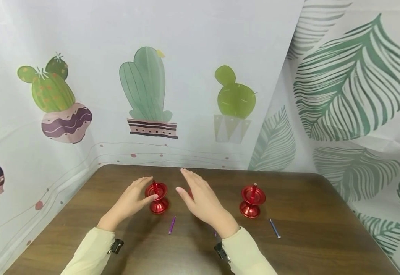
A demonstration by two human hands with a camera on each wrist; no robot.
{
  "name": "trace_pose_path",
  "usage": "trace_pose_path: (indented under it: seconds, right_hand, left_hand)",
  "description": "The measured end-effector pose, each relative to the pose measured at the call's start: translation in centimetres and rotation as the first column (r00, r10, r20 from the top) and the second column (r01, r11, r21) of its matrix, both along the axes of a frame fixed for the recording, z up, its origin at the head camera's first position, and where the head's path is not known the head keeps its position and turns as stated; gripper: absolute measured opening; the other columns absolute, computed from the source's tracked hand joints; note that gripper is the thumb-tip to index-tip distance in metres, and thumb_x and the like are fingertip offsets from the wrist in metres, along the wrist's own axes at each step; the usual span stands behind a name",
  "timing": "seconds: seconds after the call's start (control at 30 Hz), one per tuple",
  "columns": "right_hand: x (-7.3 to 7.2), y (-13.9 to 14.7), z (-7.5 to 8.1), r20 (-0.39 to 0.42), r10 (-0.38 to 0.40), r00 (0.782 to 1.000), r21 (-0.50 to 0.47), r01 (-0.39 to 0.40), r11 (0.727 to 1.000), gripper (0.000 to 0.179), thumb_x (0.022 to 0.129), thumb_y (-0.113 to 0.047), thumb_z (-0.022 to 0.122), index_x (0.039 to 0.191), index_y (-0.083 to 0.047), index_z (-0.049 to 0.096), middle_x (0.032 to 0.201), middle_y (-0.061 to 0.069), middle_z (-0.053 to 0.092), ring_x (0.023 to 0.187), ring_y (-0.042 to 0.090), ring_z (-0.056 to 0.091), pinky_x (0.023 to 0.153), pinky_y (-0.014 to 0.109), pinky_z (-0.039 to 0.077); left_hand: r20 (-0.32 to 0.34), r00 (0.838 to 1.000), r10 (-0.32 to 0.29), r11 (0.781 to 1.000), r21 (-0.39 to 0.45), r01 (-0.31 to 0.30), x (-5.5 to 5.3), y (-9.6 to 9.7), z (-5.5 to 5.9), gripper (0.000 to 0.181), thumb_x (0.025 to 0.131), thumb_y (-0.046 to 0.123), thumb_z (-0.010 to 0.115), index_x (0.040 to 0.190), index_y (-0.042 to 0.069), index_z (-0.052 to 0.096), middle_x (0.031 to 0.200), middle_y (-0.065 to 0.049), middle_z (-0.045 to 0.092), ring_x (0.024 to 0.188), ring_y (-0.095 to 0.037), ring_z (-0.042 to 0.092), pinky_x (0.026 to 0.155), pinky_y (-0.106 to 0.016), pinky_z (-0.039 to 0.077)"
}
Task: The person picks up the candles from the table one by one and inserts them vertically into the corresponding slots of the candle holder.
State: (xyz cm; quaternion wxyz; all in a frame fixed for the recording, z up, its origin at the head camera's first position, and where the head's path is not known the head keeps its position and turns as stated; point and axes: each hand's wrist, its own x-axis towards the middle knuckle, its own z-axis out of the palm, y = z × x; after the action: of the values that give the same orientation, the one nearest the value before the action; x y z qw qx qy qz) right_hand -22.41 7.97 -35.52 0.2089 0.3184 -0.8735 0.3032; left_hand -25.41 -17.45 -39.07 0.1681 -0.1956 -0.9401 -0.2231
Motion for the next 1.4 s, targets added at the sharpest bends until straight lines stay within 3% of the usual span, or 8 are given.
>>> trace_pose_path:
  seconds: [0.13,0.33,0.63,1.0,1.2,1.4]
  right_hand:
    - [0.1,-0.8,-0.4,0.074,0.039,0.997,-0.016,-0.038,0.999,0.054,0.091,-0.037,0.046,0.138,-0.017,0.03,0.138,-0.003,0.035,0.126,0.014,0.032,0.102,0.036,0.026]
    - [0.0,-1.6,-1.2,0.223,0.1,0.97,-0.023,-0.097,0.995,0.055,0.091,-0.044,0.041,0.139,-0.019,0.029,0.139,-0.006,0.032,0.126,0.008,0.029,0.102,0.033,0.027]
    - [-0.4,-3.0,-2.7,0.283,0.1,0.954,0.011,-0.107,0.994,0.055,0.093,-0.041,0.039,0.137,-0.008,0.032,0.137,0.005,0.037,0.124,0.017,0.036,0.099,0.037,0.031]
    - [0.0,-4.4,-4.5,0.341,-0.024,0.94,0.123,-0.019,0.992,0.051,0.091,-0.034,0.046,0.13,-0.001,0.041,0.133,0.016,0.041,0.121,0.027,0.039,0.097,0.043,0.033]
    - [0.1,-5.0,-5.6,0.397,-0.149,0.906,0.249,0.05,0.967,0.055,0.089,-0.039,0.048,0.127,0.001,0.045,0.133,0.018,0.04,0.123,0.032,0.036,0.096,0.05,0.031]
    - [0.0,-5.6,-6.4,0.45,-0.216,0.867,0.33,0.064,0.942,0.06,0.086,-0.041,0.052,0.125,0.004,0.046,0.133,0.023,0.037,0.123,0.039,0.032,0.097,0.052,0.028]
  left_hand:
    - [0.053,0.999,0.001,1.0,0.016,-0.001,-0.5,-0.3,-0.5,0.064,0.076,0.037,0.067,0.125,0.001,0.047,0.125,-0.015,0.048,0.117,-0.031,0.04,0.094,-0.05,0.032]
    - [0.139,0.989,-0.04,0.998,0.063,0.032,-1.3,-1.1,-1.2,0.066,0.077,0.039,0.066,0.126,0.001,0.046,0.124,-0.014,0.048,0.114,-0.03,0.043,0.092,-0.047,0.037]
    - [0.235,0.97,-0.062,0.994,0.105,0.038,-1.7,-1.6,-1.5,0.07,0.075,0.044,0.065,0.125,-0.001,0.046,0.12,-0.013,0.051,0.111,-0.028,0.046,0.091,-0.044,0.039]
    - [0.225,0.974,-0.031,0.998,0.062,0.017,-1.4,-1.2,-1.1,0.067,0.074,0.041,0.068,0.122,-0.002,0.048,0.115,-0.013,0.053,0.106,-0.026,0.05,0.086,-0.041,0.043]
    - [0.224,0.974,-0.027,0.999,0.04,0.019,-1.4,-1.1,-1.0,0.068,0.074,0.041,0.067,0.122,-0.003,0.048,0.116,-0.014,0.053,0.106,-0.027,0.05,0.085,-0.041,0.044]
    - [0.221,0.975,-0.033,0.999,0.033,0.026,-1.5,-0.9,-0.9,0.068,0.075,0.042,0.066,0.122,-0.003,0.048,0.117,-0.014,0.053,0.106,-0.028,0.05,0.086,-0.041,0.043]
